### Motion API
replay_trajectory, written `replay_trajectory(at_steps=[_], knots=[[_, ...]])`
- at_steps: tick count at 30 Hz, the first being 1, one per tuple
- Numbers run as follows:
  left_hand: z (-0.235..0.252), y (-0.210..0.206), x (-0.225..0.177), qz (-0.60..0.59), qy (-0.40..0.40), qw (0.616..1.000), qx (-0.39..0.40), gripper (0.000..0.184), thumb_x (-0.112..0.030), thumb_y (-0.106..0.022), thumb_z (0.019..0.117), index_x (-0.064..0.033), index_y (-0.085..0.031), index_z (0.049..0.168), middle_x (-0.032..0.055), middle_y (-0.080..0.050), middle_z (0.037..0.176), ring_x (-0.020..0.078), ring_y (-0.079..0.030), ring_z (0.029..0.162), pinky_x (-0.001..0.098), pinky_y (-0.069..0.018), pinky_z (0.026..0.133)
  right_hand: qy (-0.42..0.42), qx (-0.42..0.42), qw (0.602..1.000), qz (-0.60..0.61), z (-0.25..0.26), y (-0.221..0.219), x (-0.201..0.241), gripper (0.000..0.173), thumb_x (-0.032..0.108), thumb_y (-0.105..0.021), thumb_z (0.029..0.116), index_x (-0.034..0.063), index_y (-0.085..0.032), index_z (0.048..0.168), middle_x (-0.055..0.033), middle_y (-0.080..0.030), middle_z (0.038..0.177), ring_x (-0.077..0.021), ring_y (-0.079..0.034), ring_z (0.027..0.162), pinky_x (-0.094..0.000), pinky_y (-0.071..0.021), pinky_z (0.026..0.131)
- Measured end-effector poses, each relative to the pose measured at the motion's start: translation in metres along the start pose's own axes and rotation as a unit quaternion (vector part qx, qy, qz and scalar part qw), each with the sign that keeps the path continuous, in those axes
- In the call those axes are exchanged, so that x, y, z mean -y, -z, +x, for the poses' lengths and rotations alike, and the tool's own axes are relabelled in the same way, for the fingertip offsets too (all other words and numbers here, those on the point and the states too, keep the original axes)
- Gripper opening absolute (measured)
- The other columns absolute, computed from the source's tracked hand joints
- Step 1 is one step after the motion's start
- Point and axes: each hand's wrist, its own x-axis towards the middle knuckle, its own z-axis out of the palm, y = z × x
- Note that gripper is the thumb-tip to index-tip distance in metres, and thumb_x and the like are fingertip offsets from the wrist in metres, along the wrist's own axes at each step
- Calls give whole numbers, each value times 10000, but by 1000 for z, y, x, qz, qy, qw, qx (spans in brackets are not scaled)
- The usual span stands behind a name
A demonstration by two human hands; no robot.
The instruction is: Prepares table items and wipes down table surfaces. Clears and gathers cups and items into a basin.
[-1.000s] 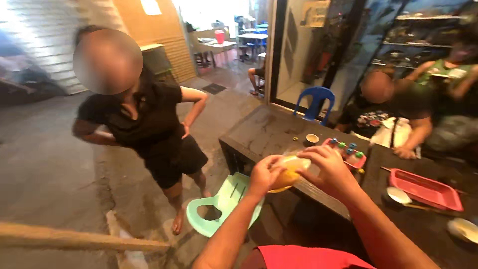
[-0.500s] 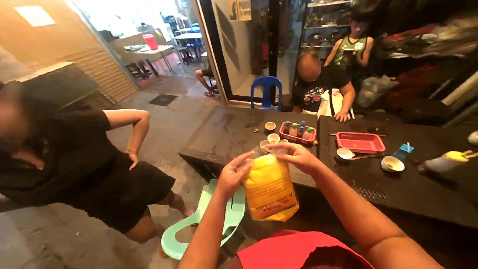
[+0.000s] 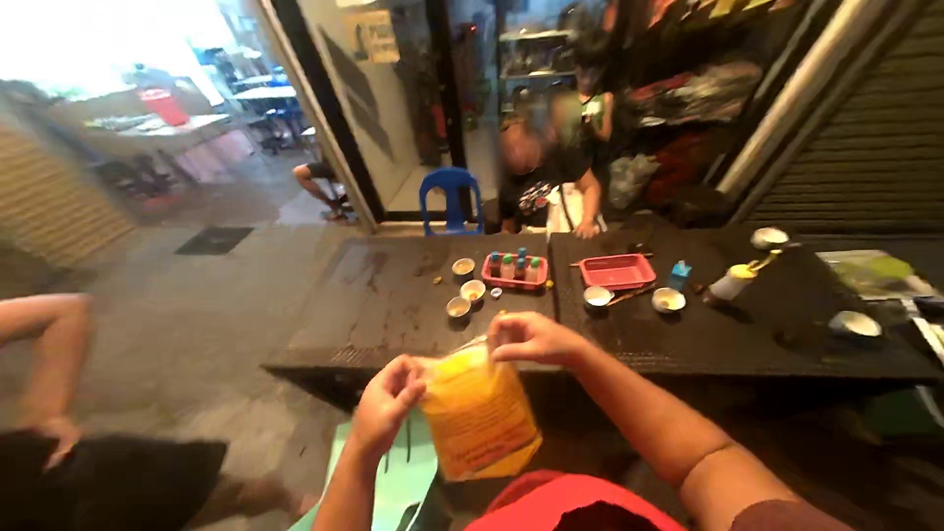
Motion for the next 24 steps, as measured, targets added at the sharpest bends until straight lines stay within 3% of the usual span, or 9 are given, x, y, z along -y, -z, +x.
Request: replay_trajectory(at_steps=[3, 5, 6, 8, 11, 14, 17, 21, 24], knots=[[-1, -15, 4, 37, -33, 997, -56, 254, -230, -818, 825, -267, -623, 984, -156, -712, 932, -11, -684, 847, 196, -594, 754, 8, -23, 1000, -9, -8, 0, -1, 389, 10, -559, 975, -54, -569, 1359, -123, -628, 1332, -44, -660, 1002, -249, -568, 874], [-5, -21, 8, 18, -33, 998, -49, 412, -145, -788, 850, -202, -617, 1221, -126, -742, 1036, 11, -712, 897, 212, -611, 803, -17, -7, 1000, 16, -19, 4, -10, 495, 33, -518, 995, -28, -457, 1483, -132, -604, 1374, -43, -661, 963, -256, -568, 838], [-8, -23, 11, 33, -22, 998, -46, 486, -95, -748, 861, -126, -583, 1317, -94, -758, 1051, 12, -723, 890, 214, -614, 803, -40, -2, 999, 21, -25, 5, -15, 534, 52, -523, 998, -21, -408, 1515, -137, -651, 1292, -66, -676, 944, -279, -574, 836], [-16, -24, 16, 126, 5, 991, -33, 391, -42, -675, 888, 2, -622, 1273, -4, -754, 1075, 21, -718, 890, 222, -605, 814, -80, 3, 996, -24, -33, 7, -23, 648, 61, -590, 983, -17, -320, 1566, -185, -662, 1297, -152, -687, 1082, -342, -559, 960], [-22, -31, 30, 290, 10, 956, 37, 209, -63, -653, 933, -50, -749, 1118, 54, -774, 1044, 119, -741, 917, 366, -612, 857, -61, 17, 978, -197, -29, 7, -28, 908, 221, -813, 851, -46, -325, 1569, -213, -533, 1499, -302, -498, 1409, -466, -378, 1191], [-24, -50, 44, 345, -33, 935, 70, 205, -38, -667, 915, -92, -774, 1082, 52, -782, 1003, 180, -760, 918, 429, -626, 855, -133, 126, 922, -342, -15, -22, -22, 712, 365, -804, 884, 65, -539, 1473, -173, -645, 1369, -345, -569, 1317, -586, -340, 1177], [-23, -49, 49, 346, -50, 935, 57, 188, -60, -650, 925, -107, -777, 1056, 20, -782, 997, 135, -754, 908, 370, -625, 844, -207, 186, 885, -373, -10, -33, -37, 282, 228, -600, 1035, 35, -683, 1224, -217, -726, 1070, -403, -684, 1070, -641, -475, 976], [-28, -32, 51, 286, -10, 957, 37, 210, -21, -604, 931, -71, -773, 1045, 16, -782, 1047, 78, -744, 951, 284, -613, 882, -268, 164, 869, -382, -40, -1, -50, 276, 220, -546, 1063, 22, -725, 1133, -227, -730, 1043, -421, -687, 1054, -660, -486, 946], [-32, -15, 51, 264, 25, 964, -12, 209, 37, -570, 918, 17, -746, 1029, 75, -777, 1035, 104, -741, 953, 298, -605, 891, -326, 127, 851, -391, -55, 21, -58, 283, 226, -538, 1063, 55, -726, 1186, -225, -719, 1128, -431, -661, 1121, -664, -466, 991]])
